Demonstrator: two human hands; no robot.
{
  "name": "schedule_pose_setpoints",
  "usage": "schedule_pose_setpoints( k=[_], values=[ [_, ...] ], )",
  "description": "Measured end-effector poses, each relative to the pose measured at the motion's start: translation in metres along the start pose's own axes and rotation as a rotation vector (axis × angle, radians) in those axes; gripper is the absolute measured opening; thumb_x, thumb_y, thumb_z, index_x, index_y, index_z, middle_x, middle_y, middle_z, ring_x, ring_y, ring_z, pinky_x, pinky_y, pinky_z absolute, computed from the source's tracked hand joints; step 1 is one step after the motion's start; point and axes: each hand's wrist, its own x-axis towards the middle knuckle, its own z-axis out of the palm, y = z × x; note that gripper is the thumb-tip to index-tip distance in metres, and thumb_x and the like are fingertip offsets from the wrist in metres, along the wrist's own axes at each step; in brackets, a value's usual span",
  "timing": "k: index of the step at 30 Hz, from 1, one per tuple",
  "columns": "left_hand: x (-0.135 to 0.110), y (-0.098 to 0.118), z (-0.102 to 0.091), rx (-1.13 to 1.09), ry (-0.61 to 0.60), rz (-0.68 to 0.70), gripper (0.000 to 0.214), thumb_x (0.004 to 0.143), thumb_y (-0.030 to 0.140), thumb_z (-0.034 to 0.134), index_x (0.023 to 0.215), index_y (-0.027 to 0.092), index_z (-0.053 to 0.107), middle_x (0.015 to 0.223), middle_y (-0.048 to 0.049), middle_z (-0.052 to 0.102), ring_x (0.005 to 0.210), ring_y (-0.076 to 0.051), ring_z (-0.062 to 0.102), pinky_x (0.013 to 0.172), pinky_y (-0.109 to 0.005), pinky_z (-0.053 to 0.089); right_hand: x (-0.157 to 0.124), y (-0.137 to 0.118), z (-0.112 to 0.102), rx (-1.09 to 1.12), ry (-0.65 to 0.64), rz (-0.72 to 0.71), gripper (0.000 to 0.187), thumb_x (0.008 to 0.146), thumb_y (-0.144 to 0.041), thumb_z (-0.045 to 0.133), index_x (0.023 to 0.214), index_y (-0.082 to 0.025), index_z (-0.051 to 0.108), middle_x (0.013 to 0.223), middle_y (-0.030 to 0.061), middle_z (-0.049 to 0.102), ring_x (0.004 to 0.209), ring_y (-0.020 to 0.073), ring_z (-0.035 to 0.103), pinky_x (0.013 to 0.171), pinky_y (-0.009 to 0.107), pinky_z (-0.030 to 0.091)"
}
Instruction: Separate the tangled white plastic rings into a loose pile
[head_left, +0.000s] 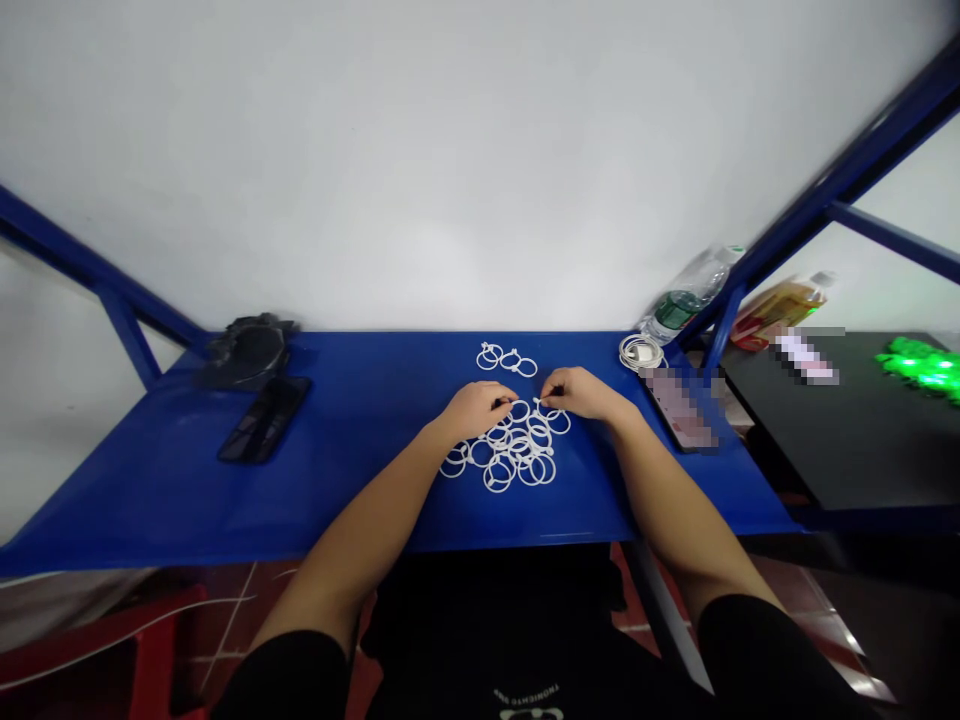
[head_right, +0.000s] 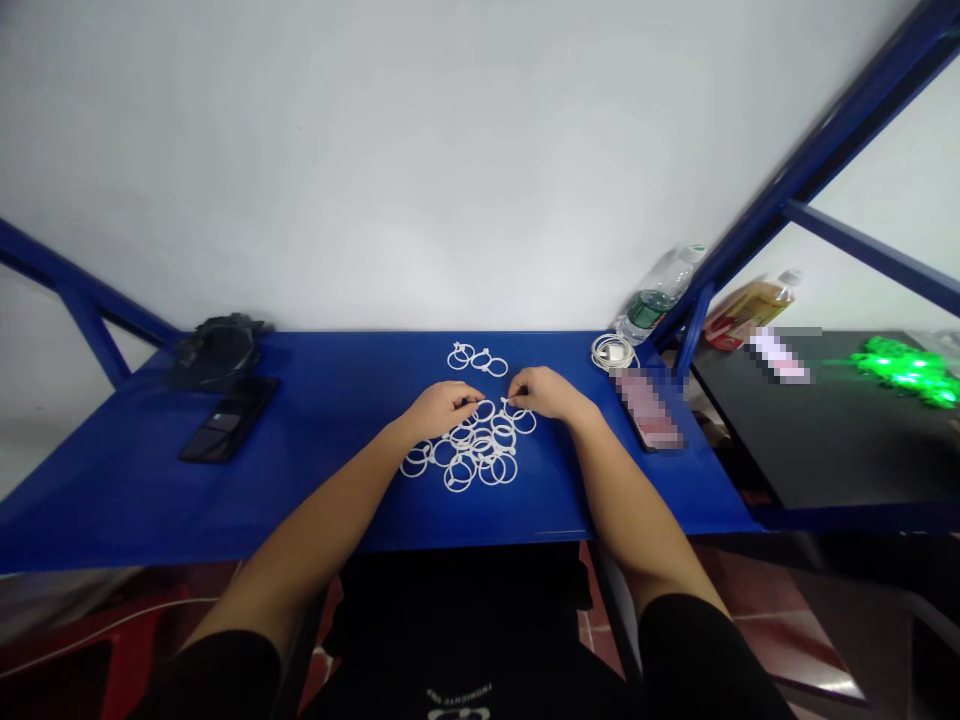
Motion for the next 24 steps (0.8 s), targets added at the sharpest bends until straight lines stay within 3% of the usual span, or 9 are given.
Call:
schedule_pose_setpoints(
  k=[6,9,12,14,24],
  values=[
    [-0.002,-0.005,0.004,-0.103,-0.039,-0.104,0.025,0.091,0.026,0.066,0.113,0.022,0.078,0.074,-0.0013,0.076,0.061,-0.015,0.066,0.062,-0.029,0.051,0.004,-0.021,0.006,0.063,0.245,0.005,0.007,0.090,-0.024,0.070,0.085,-0.019,0.072,0.076,-0.0018,0.072,0.062,0.0110,0.061,0.061,0.024,0.042],
    [-0.001,-0.010,0.008,-0.200,0.070,-0.104,0.026,0.092,0.030,0.067,0.115,0.022,0.077,0.086,-0.0038,0.080,0.070,-0.016,0.072,0.068,-0.030,0.055,0.007,-0.032,0.014,0.037,0.338,-0.067,0.008,0.092,-0.026,0.069,0.087,-0.020,0.071,0.076,-0.0009,0.071,0.064,0.0120,0.060,0.062,0.024,0.042],
    [0.001,-0.011,0.009,-0.268,0.236,-0.095,0.027,0.093,0.033,0.068,0.115,0.021,0.077,0.102,-0.0073,0.081,0.088,-0.019,0.076,0.081,-0.033,0.060,0.008,-0.038,0.024,-0.015,0.380,-0.151,0.010,0.094,-0.028,0.067,0.090,-0.021,0.071,0.082,0.0014,0.072,0.073,0.0147,0.065,0.068,0.026,0.045],
    [0.002,-0.008,0.008,-0.284,0.296,-0.092,0.026,0.092,0.034,0.069,0.112,0.020,0.078,0.102,-0.0075,0.081,0.090,-0.020,0.076,0.084,-0.034,0.060,0.009,-0.040,0.029,-0.036,0.408,-0.202,0.012,0.097,-0.030,0.065,0.091,-0.021,0.071,0.085,0.0026,0.074,0.077,0.0160,0.067,0.071,0.027,0.047],
    [0.002,-0.005,0.009,-0.340,0.323,-0.082,0.017,0.086,0.023,0.069,0.099,0.017,0.078,0.091,-0.0067,0.080,0.081,-0.018,0.075,0.074,-0.030,0.060,0.009,-0.047,0.039,-0.109,0.479,-0.292,0.019,0.102,-0.036,0.060,0.097,-0.023,0.072,0.083,0.0040,0.073,0.074,0.0166,0.067,0.069,0.029,0.048]
  ],
)
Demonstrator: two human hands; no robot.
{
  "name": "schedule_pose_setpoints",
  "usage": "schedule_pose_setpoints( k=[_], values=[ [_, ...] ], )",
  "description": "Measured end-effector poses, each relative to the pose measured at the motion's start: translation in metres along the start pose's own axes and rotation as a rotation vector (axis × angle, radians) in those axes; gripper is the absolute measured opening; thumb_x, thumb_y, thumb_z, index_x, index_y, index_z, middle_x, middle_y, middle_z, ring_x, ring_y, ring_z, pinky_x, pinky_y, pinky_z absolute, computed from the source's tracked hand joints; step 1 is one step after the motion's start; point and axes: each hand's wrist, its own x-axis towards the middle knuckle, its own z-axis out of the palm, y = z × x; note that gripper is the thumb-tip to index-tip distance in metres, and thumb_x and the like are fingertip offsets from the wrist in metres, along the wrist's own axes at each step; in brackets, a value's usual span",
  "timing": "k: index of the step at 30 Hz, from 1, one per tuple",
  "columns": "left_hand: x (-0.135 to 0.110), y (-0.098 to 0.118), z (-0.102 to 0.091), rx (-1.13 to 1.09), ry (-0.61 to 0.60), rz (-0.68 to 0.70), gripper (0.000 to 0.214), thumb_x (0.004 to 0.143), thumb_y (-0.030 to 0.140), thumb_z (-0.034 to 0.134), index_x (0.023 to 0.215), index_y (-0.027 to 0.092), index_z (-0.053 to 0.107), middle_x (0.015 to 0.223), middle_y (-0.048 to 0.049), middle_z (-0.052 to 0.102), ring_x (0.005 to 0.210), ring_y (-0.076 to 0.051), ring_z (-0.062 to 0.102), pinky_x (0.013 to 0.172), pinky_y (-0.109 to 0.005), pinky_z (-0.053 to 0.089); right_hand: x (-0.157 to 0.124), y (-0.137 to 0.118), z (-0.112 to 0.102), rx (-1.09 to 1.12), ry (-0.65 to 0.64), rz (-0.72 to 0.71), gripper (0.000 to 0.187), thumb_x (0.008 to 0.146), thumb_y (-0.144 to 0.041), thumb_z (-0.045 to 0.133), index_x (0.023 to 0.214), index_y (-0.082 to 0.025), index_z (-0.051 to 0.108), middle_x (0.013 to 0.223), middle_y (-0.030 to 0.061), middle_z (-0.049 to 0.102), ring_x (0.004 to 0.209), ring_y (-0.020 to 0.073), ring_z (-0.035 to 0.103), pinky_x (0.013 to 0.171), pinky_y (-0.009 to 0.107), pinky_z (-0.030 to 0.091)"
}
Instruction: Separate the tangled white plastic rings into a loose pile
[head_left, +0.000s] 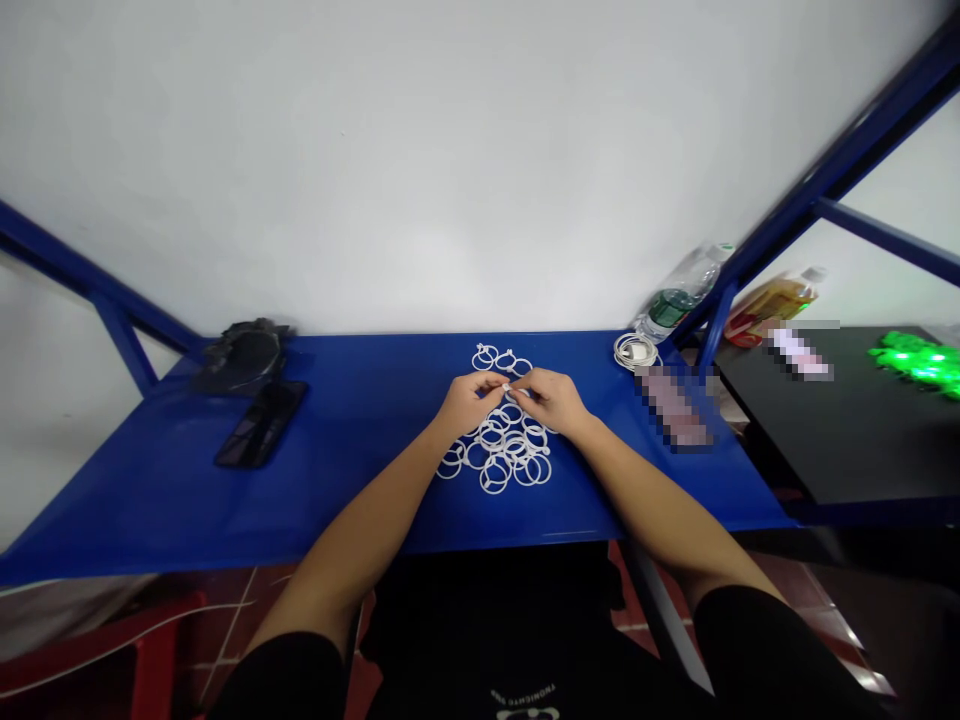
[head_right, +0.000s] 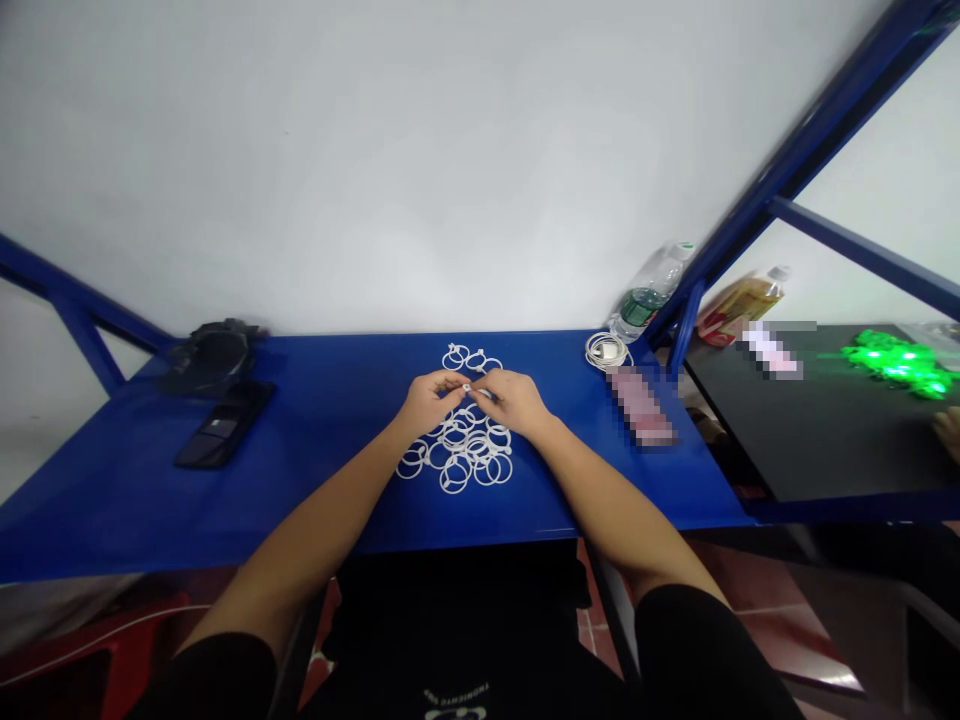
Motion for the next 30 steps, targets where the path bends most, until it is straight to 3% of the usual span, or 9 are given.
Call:
schedule_pose_setpoints(
  k=[8,12,18,20,22,25,27,30],
  values=[
    [-0.001,0.008,-0.002,0.018,0.023,0.091,0.014,0.081,0.018,0.068,0.092,0.018,0.075,0.083,-0.0041,0.076,0.076,-0.015,0.070,0.074,-0.029,0.058,-0.001,-0.003,0.002,0.048,0.013,0.040,0.022,0.103,-0.039,0.059,0.099,-0.023,0.074,0.084,0.0041,0.075,0.071,0.0156,0.066,0.068,0.028,0.049],
    [-0.001,0.010,-0.002,0.053,0.066,0.101,0.013,0.081,0.016,0.064,0.089,0.018,0.074,0.081,-0.0034,0.074,0.071,-0.015,0.067,0.067,-0.027,0.054,-0.002,-0.004,0.005,0.110,0.011,0.087,0.022,0.102,-0.041,0.061,0.100,-0.023,0.075,0.082,0.0029,0.074,0.067,0.0141,0.064,0.065,0.027,0.048],
    [-0.001,0.006,-0.002,0.100,0.121,0.113,0.015,0.075,0.006,0.058,0.076,0.019,0.066,0.075,-0.0004,0.070,0.070,-0.014,0.064,0.070,-0.027,0.052,-0.004,-0.008,0.013,0.177,-0.027,0.052,0.023,0.102,-0.041,0.062,0.107,-0.023,0.074,0.080,0.0021,0.072,0.067,0.0145,0.064,0.066,0.027,0.049],
    [-0.001,0.003,-0.002,0.097,0.144,0.113,0.015,0.077,0.006,0.058,0.080,0.019,0.065,0.079,-0.0005,0.072,0.073,-0.014,0.065,0.073,-0.028,0.054,-0.004,-0.009,0.015,0.187,-0.019,0.061,0.021,0.102,-0.041,0.062,0.108,-0.024,0.073,0.082,0.0021,0.072,0.066,0.0143,0.063,0.066,0.027,0.049],
    [0.000,0.001,-0.002,0.063,0.159,0.109,0.022,0.081,0.008,0.060,0.097,0.019,0.067,0.092,-0.0026,0.075,0.078,-0.014,0.068,0.078,-0.028,0.055,-0.003,-0.009,0.015,0.182,0.032,0.079,0.019,0.102,-0.038,0.062,0.107,-0.023,0.073,0.085,0.0027,0.073,0.066,0.0144,0.063,0.065,0.028,0.050],
    [0.002,-0.001,-0.003,0.029,0.204,0.078,0.037,0.087,0.012,0.063,0.123,0.020,0.064,0.115,-0.0076,0.075,0.080,-0.013,0.069,0.082,-0.029,0.057,-0.001,-0.005,0.012,0.100,0.160,0.109,0.016,0.103,-0.033,0.061,0.108,-0.024,0.073,0.090,0.0045,0.074,0.076,0.0175,0.067,0.074,0.032,0.055],
    [0.003,-0.002,-0.005,0.054,0.231,0.049,0.033,0.089,0.014,0.064,0.121,0.020,0.065,0.117,-0.0084,0.075,0.076,-0.012,0.068,0.079,-0.029,0.057,0.001,0.000,0.009,0.032,0.183,0.105,0.016,0.103,-0.030,0.059,0.111,-0.024,0.072,0.101,0.0069,0.075,0.092,0.0210,0.070,0.084,0.035,0.057],
    [0.005,-0.004,-0.008,0.092,0.235,0.023,0.021,0.091,0.018,0.064,0.111,0.018,0.070,0.108,-0.0074,0.076,0.077,-0.013,0.069,0.078,-0.029,0.058,0.003,0.008,0.004,-0.029,0.080,0.095,0.020,0.101,-0.028,0.061,0.117,-0.024,0.073,0.125,0.0107,0.070,0.109,0.0235,0.069,0.086,0.036,0.058]
  ],
)
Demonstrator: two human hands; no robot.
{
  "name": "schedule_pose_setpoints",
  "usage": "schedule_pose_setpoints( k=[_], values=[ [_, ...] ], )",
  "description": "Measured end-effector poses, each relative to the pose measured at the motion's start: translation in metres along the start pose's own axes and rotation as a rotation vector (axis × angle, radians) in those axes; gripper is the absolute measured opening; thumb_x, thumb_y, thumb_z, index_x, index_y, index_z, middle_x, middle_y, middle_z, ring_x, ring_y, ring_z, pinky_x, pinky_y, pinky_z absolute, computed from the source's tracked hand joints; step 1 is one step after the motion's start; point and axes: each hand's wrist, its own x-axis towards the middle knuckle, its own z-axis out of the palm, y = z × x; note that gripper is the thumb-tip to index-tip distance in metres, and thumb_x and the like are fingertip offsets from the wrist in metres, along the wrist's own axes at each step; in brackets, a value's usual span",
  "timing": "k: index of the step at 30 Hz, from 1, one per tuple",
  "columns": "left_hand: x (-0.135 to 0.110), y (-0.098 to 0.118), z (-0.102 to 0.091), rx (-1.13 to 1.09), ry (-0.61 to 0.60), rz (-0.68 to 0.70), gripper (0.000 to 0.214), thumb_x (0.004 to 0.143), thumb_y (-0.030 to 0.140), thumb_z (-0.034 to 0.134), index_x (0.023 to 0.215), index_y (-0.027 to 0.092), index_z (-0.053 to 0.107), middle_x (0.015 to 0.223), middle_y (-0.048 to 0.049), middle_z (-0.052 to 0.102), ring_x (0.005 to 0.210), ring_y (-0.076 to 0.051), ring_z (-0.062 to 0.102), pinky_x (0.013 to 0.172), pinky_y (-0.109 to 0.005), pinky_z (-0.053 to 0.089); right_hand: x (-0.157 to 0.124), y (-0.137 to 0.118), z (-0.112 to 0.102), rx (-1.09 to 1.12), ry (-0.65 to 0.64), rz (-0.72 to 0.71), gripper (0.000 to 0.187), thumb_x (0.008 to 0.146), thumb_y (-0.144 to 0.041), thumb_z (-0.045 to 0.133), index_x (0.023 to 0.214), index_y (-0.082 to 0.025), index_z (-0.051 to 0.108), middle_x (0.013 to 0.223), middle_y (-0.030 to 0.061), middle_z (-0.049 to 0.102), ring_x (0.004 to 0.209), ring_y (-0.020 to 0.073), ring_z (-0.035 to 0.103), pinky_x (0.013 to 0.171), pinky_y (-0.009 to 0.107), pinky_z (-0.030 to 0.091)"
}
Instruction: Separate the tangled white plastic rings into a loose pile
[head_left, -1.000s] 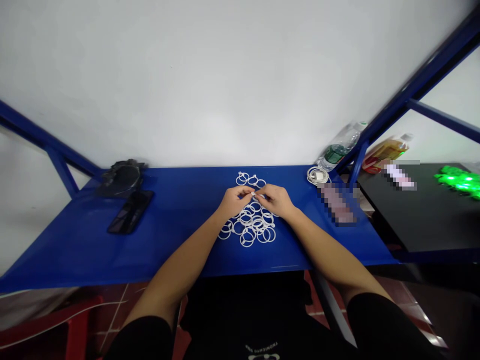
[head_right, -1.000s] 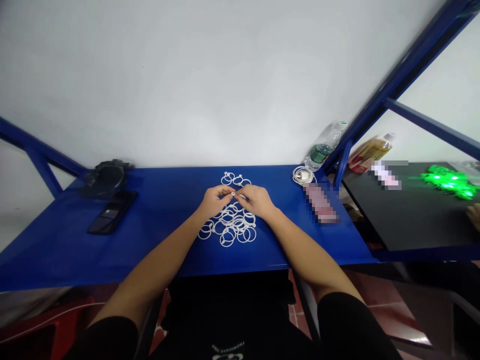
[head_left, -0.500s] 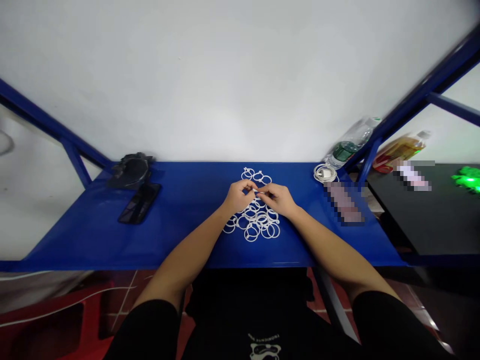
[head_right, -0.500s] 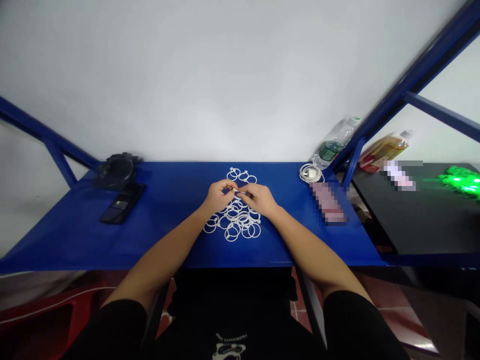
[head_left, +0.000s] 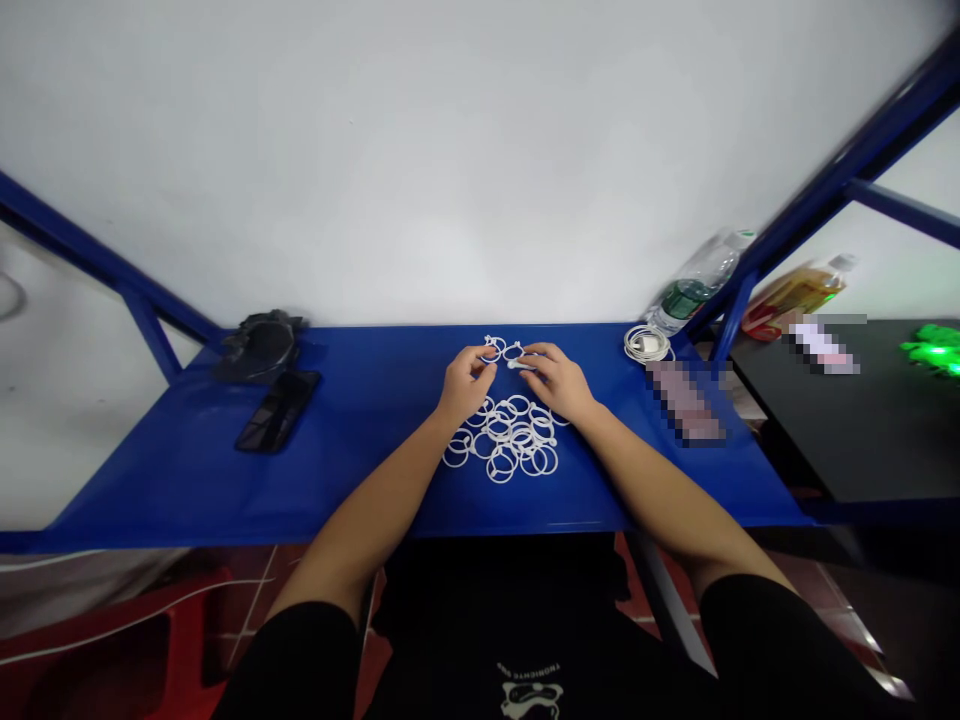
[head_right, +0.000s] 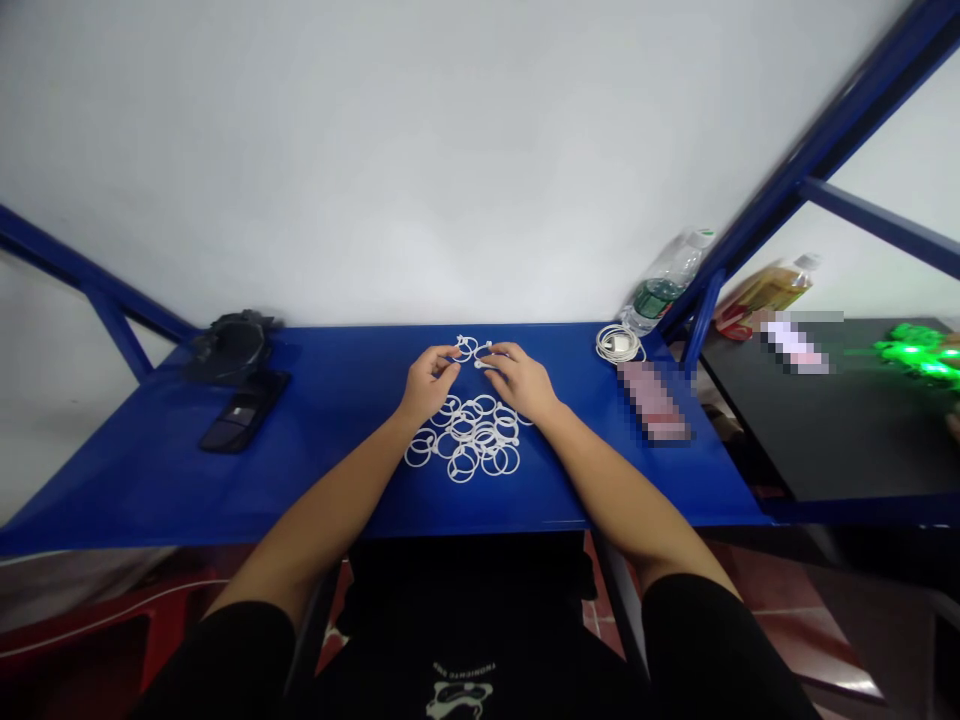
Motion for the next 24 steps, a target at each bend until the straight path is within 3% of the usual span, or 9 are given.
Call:
schedule_pose_setpoints(
  k=[3,6,10,14,19,24],
  values=[
    [0.000,-0.003,-0.002,0.064,-0.067,0.007,0.015,0.093,0.021,0.064,0.105,0.018,0.073,0.100,-0.0057,0.078,0.083,-0.016,0.072,0.081,-0.030,0.058,0.004,0.007,-0.011,-0.041,-0.117,0.060,0.021,0.099,-0.030,0.064,0.117,-0.023,0.073,0.125,0.0102,0.071,0.102,0.0221,0.070,0.081,0.033,0.057],
    [-0.002,-0.003,-0.003,0.202,-0.232,0.051,0.016,0.092,0.022,0.067,0.105,0.020,0.076,0.097,-0.0046,0.078,0.087,-0.018,0.073,0.084,-0.033,0.059,0.008,0.011,-0.030,-0.065,-0.264,0.117,0.020,0.096,-0.028,0.067,0.113,-0.021,0.074,0.108,0.0073,0.076,0.093,0.0216,0.070,0.081,0.033,0.053],
    [-0.003,0.000,-0.002,0.365,-0.398,0.126,0.016,0.091,0.025,0.071,0.105,0.022,0.078,0.093,-0.0052,0.078,0.088,-0.021,0.072,0.088,-0.038,0.058,0.010,0.018,-0.056,-0.042,-0.443,0.203,0.017,0.088,-0.022,0.070,0.104,-0.022,0.076,0.103,0.0037,0.078,0.089,0.0200,0.071,0.078,0.030,0.050],
    [-0.002,0.000,-0.002,0.444,-0.387,0.187,0.020,0.094,0.028,0.069,0.111,0.023,0.078,0.106,-0.0063,0.080,0.102,-0.024,0.071,0.097,-0.044,0.056,0.007,0.028,-0.069,-0.009,-0.657,0.348,0.024,0.080,-0.030,0.079,0.102,-0.023,0.076,0.097,0.0017,0.078,0.083,0.0194,0.070,0.073,0.028,0.049],
    [0.000,-0.003,-0.002,0.567,-0.328,0.127,0.032,0.093,0.031,0.072,0.123,0.022,0.075,0.138,-0.0097,0.070,0.123,-0.032,0.065,0.108,-0.053,0.050,0.006,0.036,-0.076,-0.101,-0.783,0.450,0.038,0.071,-0.040,0.087,0.103,-0.023,0.077,0.095,0.0025,0.077,0.082,0.0211,0.070,0.067,0.028,0.046],
    [-0.001,-0.007,-0.001,0.554,-0.297,0.115,0.034,0.093,0.032,0.073,0.126,0.024,0.073,0.145,-0.0103,0.064,0.130,-0.032,0.062,0.110,-0.055,0.048,0.007,0.031,-0.072,-0.085,-0.842,0.442,0.011,0.078,-0.029,0.076,0.087,-0.023,0.078,0.082,0.0003,0.076,0.071,0.0172,0.066,0.063,0.027,0.041]
  ],
)
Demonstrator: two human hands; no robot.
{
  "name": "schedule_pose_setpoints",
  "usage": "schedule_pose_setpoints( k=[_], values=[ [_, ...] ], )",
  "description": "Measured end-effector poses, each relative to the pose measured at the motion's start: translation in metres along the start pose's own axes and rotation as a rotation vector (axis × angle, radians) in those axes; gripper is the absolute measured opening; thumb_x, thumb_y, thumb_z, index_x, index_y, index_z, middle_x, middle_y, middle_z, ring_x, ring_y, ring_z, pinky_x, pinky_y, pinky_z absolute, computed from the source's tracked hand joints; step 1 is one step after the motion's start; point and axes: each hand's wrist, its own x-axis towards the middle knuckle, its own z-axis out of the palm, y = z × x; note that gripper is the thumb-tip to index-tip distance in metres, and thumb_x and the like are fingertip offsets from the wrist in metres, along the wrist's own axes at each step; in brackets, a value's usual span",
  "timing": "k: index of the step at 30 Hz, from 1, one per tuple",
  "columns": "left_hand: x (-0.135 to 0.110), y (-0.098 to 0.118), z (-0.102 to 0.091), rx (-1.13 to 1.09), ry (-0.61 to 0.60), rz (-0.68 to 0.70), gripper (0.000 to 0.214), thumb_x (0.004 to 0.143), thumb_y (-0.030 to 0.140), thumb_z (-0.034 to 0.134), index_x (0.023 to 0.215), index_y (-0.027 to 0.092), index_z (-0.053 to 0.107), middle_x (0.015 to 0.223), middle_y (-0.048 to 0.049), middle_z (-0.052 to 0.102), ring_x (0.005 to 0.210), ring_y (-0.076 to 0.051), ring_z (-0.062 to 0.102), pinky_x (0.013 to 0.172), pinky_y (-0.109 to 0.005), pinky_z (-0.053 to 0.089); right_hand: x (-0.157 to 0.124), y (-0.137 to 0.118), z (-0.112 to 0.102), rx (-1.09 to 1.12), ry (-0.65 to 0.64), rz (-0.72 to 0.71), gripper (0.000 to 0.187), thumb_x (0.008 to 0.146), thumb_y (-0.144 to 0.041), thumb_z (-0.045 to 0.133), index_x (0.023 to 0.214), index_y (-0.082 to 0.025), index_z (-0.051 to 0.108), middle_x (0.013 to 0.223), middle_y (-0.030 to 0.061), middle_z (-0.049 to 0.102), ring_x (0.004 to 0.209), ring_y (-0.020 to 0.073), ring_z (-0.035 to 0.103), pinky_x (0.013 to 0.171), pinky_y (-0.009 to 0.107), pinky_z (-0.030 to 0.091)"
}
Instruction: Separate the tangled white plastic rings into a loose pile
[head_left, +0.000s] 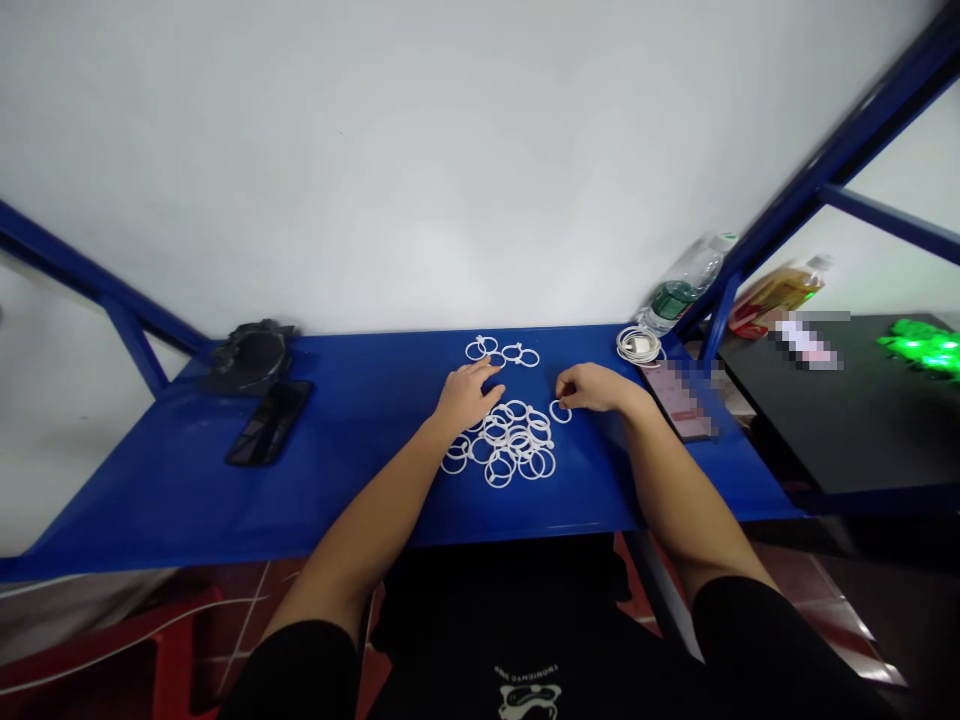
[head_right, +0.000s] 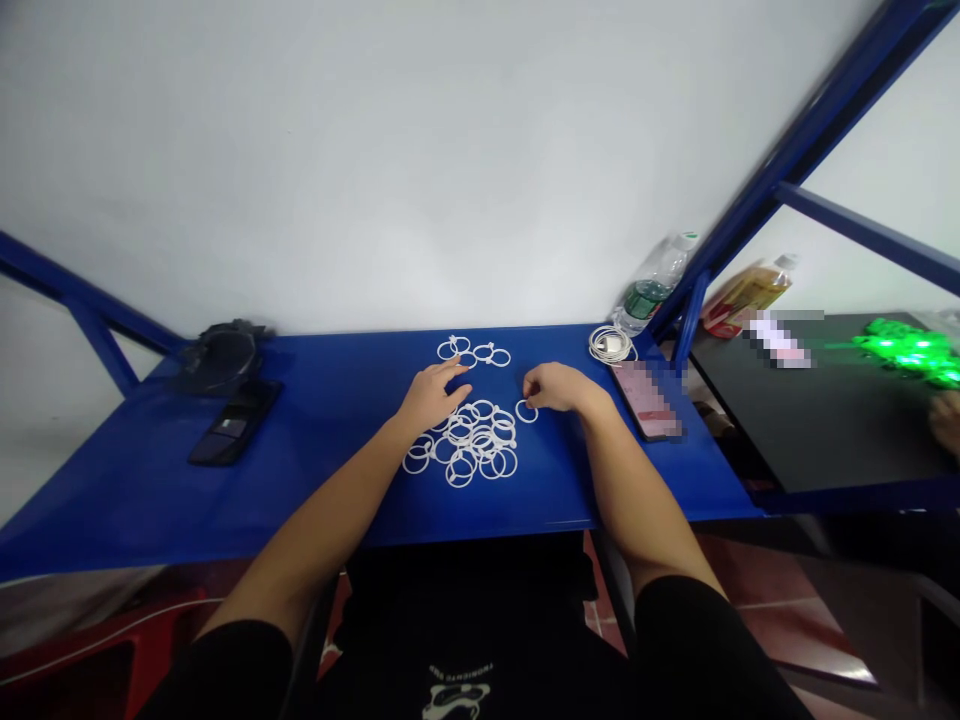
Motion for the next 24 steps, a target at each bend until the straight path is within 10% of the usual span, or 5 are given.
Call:
schedule_pose_setpoints(
  k=[15,24],
  values=[
    [-0.008,0.022,-0.012,-0.188,0.097,0.289,0.025,0.102,0.040,0.060,0.093,0.021,0.073,0.082,-0.0013,0.074,0.077,-0.017,0.068,0.080,-0.034,0.047,0.016,-0.052,0.041,0.215,0.643,-0.437,0.013,0.097,-0.030,0.062,0.094,-0.021,0.070,0.086,0.0040,0.069,0.076,0.0168,0.062,0.070,0.028,0.046],
    [-0.006,0.015,-0.007,-0.135,0.135,0.307,0.034,0.105,0.037,0.052,0.081,0.020,0.069,0.075,-0.0014,0.070,0.073,-0.017,0.064,0.080,-0.035,0.046,0.018,-0.051,0.046,0.268,0.505,-0.488,0.022,0.099,-0.022,0.049,0.103,-0.020,0.070,0.094,0.0052,0.074,0.086,0.0187,0.068,0.080,0.030,0.050]
  ],
)
